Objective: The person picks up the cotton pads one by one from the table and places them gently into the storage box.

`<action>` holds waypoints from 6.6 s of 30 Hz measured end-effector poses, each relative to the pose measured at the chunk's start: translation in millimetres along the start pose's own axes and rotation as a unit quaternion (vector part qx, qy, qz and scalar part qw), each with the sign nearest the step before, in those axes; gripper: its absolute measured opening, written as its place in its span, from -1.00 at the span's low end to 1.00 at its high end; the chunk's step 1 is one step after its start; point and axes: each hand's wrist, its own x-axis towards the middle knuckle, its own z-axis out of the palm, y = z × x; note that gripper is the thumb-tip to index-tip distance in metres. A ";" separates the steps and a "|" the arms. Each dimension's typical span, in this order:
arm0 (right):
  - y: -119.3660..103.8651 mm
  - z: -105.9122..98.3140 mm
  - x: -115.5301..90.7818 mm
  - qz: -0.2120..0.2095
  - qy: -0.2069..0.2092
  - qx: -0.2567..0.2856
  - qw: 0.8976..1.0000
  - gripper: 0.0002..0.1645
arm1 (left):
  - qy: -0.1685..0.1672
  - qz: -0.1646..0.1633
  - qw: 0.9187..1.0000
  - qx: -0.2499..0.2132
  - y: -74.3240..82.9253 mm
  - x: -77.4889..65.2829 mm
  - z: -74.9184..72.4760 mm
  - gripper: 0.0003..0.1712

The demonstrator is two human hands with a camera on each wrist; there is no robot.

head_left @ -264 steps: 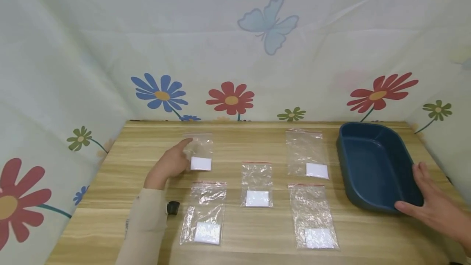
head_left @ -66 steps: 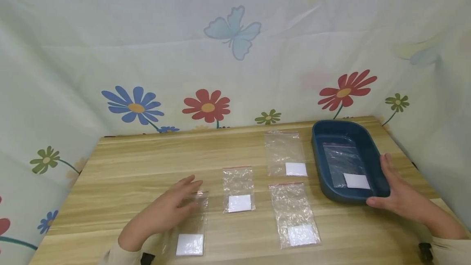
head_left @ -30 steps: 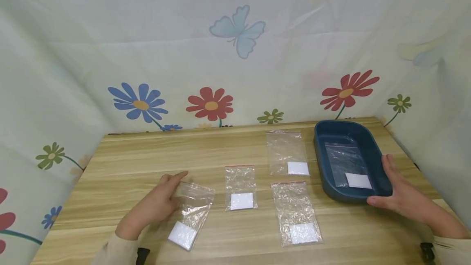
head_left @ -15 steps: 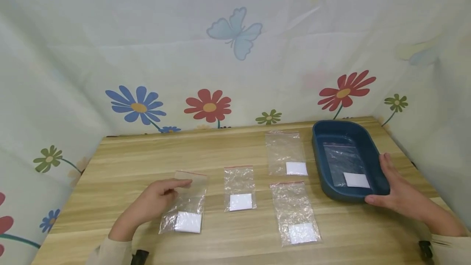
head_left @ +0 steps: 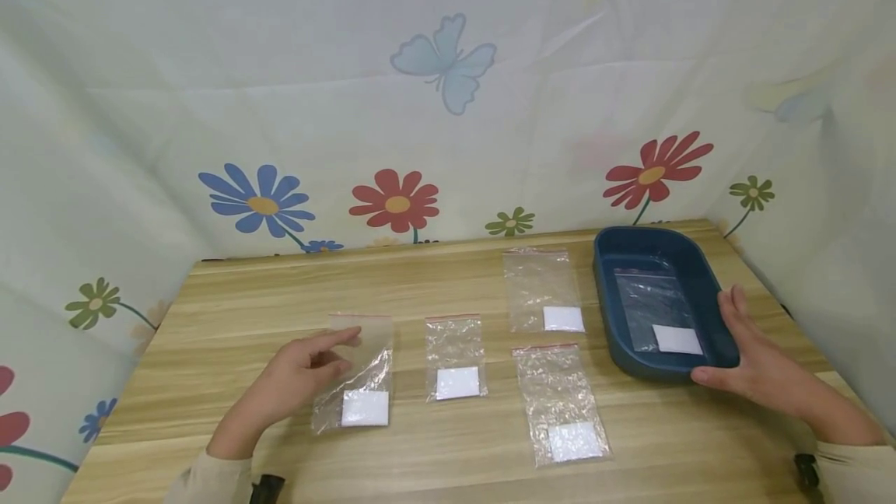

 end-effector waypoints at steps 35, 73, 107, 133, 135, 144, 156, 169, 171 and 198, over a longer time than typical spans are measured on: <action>-9.4 -1.8 2.0 0.029 -0.002 -0.068 0.997 0.57 | 0.093 0.089 0.991 0.037 11.0 7.5 12.5 -0.24; -6.2 0.7 3.4 0.030 -0.002 -0.059 0.998 0.55 | -0.008 0.145 0.983 -0.117 92.1 70.2 46.4 0.10; -6.8 0.7 2.6 0.028 0.000 -0.058 0.998 0.54 | -0.049 0.160 0.959 -0.230 141.5 145.6 118.4 0.18; -7.4 2.2 3.3 0.027 0.011 -0.049 0.998 0.57 | -0.117 0.063 0.976 -0.174 182.3 231.5 239.8 0.17; -7.5 2.3 3.3 0.026 0.010 -0.044 0.999 0.56 | -0.115 0.075 0.981 -0.139 188.2 235.9 247.4 0.16; -6.4 -0.3 3.4 0.029 0.002 -0.040 0.999 0.54 | -0.133 0.063 0.986 -0.084 219.4 245.9 274.9 0.13; -8.9 -0.4 3.7 0.021 0.017 -0.038 0.999 0.56 | -0.131 0.010 0.991 -0.001 231.2 248.9 298.8 0.02; -9.5 -0.4 3.1 0.023 0.014 -0.036 0.999 0.55 | -0.109 -0.029 0.992 0.063 238.3 235.0 296.6 -0.03; -9.2 -0.2 3.2 0.023 0.017 -0.040 0.999 0.55 | -0.110 -0.005 0.991 0.077 237.7 234.4 295.2 -0.16; -10.1 -0.2 2.9 0.018 0.029 -0.038 0.999 0.55 | -0.125 0.109 0.955 0.245 229.7 236.6 305.5 -0.82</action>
